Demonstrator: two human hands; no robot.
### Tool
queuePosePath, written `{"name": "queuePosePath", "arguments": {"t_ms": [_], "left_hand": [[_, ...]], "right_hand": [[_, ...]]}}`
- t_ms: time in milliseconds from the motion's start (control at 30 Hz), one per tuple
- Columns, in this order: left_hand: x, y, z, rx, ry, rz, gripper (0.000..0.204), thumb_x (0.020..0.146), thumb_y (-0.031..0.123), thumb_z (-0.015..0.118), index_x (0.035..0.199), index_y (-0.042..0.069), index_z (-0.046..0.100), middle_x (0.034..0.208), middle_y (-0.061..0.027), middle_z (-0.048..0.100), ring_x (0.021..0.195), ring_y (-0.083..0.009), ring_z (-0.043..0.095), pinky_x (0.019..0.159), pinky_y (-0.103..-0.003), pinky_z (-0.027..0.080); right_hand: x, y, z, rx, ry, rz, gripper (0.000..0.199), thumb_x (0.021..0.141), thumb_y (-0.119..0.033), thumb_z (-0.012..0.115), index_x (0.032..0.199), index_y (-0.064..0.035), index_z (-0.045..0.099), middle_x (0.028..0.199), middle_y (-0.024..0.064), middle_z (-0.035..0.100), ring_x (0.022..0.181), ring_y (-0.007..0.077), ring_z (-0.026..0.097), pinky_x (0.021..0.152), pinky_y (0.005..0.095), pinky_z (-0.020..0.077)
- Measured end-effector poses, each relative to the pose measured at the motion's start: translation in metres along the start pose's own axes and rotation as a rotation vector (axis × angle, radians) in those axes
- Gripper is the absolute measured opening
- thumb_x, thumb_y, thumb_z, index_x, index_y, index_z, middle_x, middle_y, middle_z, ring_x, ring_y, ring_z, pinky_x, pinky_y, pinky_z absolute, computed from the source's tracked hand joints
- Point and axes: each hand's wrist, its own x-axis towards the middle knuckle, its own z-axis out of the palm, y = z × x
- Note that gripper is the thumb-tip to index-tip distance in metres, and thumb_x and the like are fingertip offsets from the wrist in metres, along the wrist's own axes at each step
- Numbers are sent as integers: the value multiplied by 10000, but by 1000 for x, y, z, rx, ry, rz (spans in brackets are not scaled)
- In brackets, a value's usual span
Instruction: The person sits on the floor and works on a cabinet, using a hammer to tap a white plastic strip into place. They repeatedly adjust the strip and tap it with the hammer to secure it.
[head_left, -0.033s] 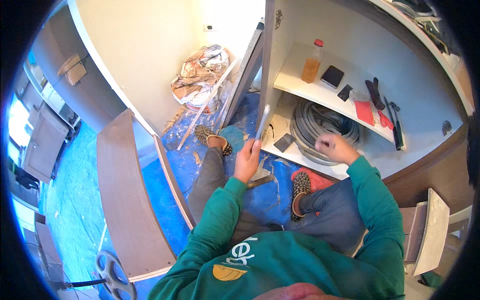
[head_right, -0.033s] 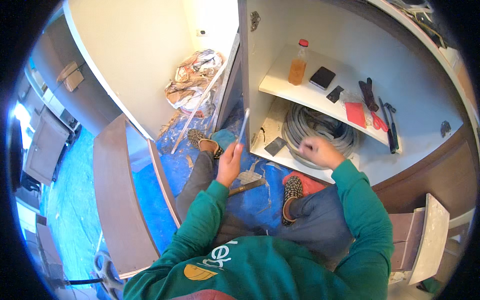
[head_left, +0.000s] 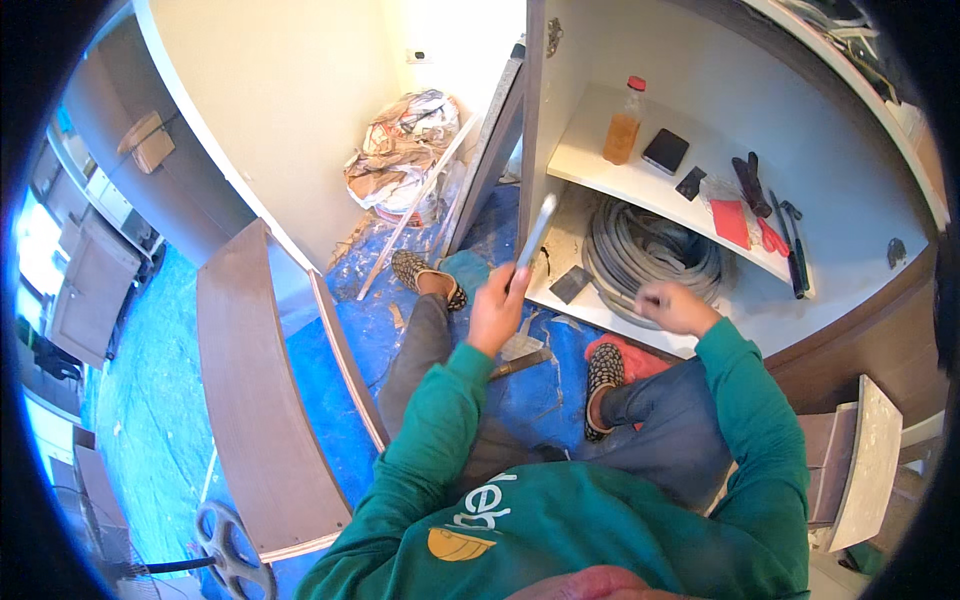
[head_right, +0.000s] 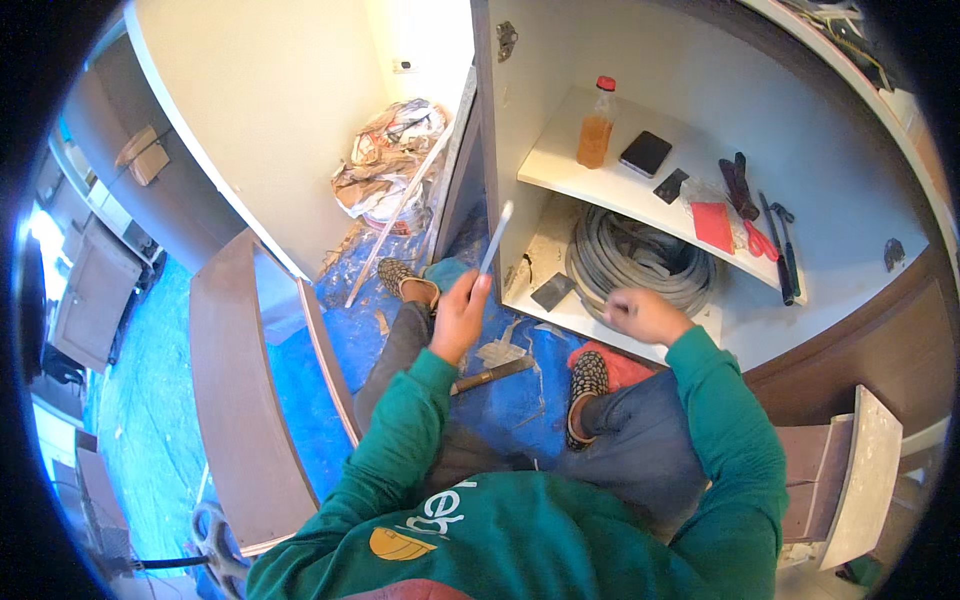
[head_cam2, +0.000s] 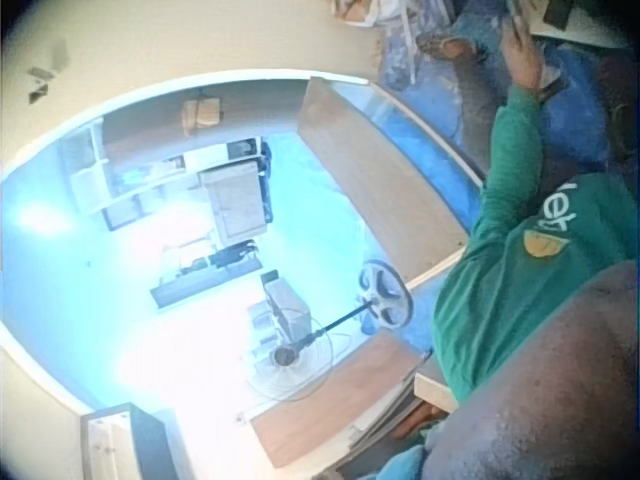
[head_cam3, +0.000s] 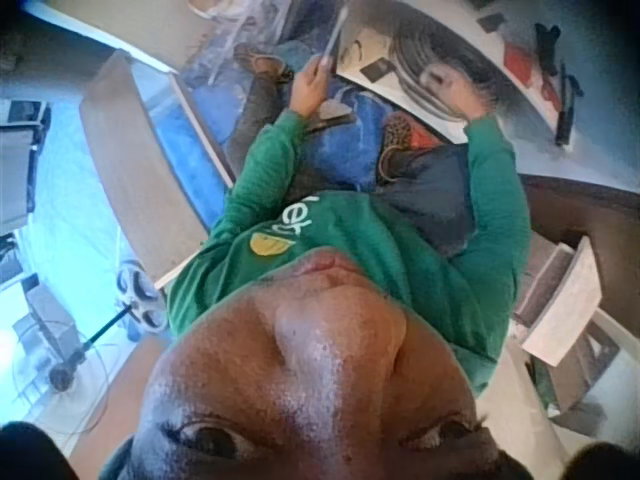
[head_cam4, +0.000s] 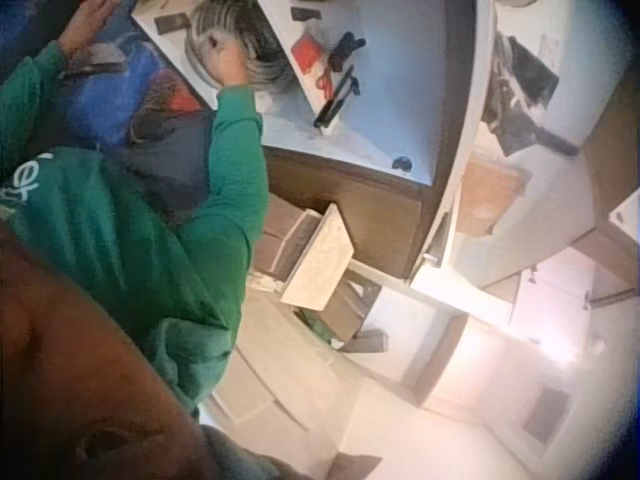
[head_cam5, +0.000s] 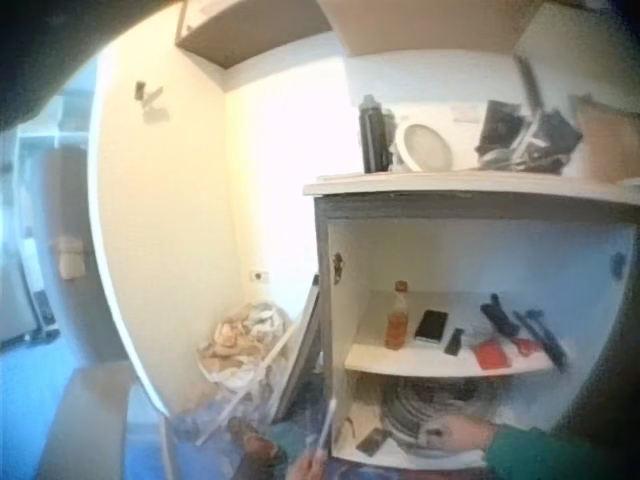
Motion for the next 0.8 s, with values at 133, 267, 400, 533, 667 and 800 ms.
{"name": "queuePosePath", "arguments": {"t_ms": [133, 267, 400, 533, 667, 800], "left_hand": [[87, 97, -48, 369, 18, 440, 295, 994, 301, 632, 1053, 11, 642, 975, -241, 637, 897, -453, 628, 757, -509, 506], [157, 192, -90, 675, 104, 658, 429, 1014, 447, 553, 1215, 79, 645, 1029, -209, 673, 960, -407, 662, 806, -496, 533], [195, 263, -120, 999, 194, 778, 491, 1022, 539, 511, 1115, 86, 674, 963, -182, 701, 894, -383, 688, 774, -472, 539], [218, 294, -140, 1246, 196, 880, 519, 1027, 586, 461, 1096, 111, 660, 939, -190, 710, 866, -402, 691, 752, -501, 555], [219, 318, -135, 1259, 168, 804, 537, 1022, 564, 484, 987, 65, 678, 909, -179, 700, 851, -381, 685, 761, -475, 546], [224, 331, -139, 1415, 121, 805, 525, 1032, 543, 476, 980, 59, 674, 919, -178, 695, 840, -384, 680, 753, -483, 541]], "right_hand": [[-24, 41, 30, -22, -175, 142, 269, 909, -316, 693, 1007, -68, 725, 898, 185, 709, 853, 320, 674, 785, 432, 523], [-35, 46, 33, 1, -179, 225, 289, 902, -341, 702, 1020, -78, 729, 911, 190, 718, 868, 335, 681, 792, 435, 528], [-49, 49, 28, 10, -195, 244, 304, 900, -352, 711, 1019, -74, 726, 932, 195, 720, 876, 340, 681, 800, 436, 530], [-58, 59, 29, 17, -189, 268, 288, 899, -326, 741, 1037, -73, 726, 895, 163, 707, 845, 271, 664, 779, 407, 523], [-69, 61, 22, 59, -163, 301, 308, 895, -346, 732, 1019, -65, 718, 919, 184, 712, 873, 322, 677, 798, 430, 531], [-73, 64, 21, 54, -149, 295, 313, 892, -350, 722, 998, -56, 710, 930, 201, 713, 878, 356, 682, 802, 444, 534]]}}
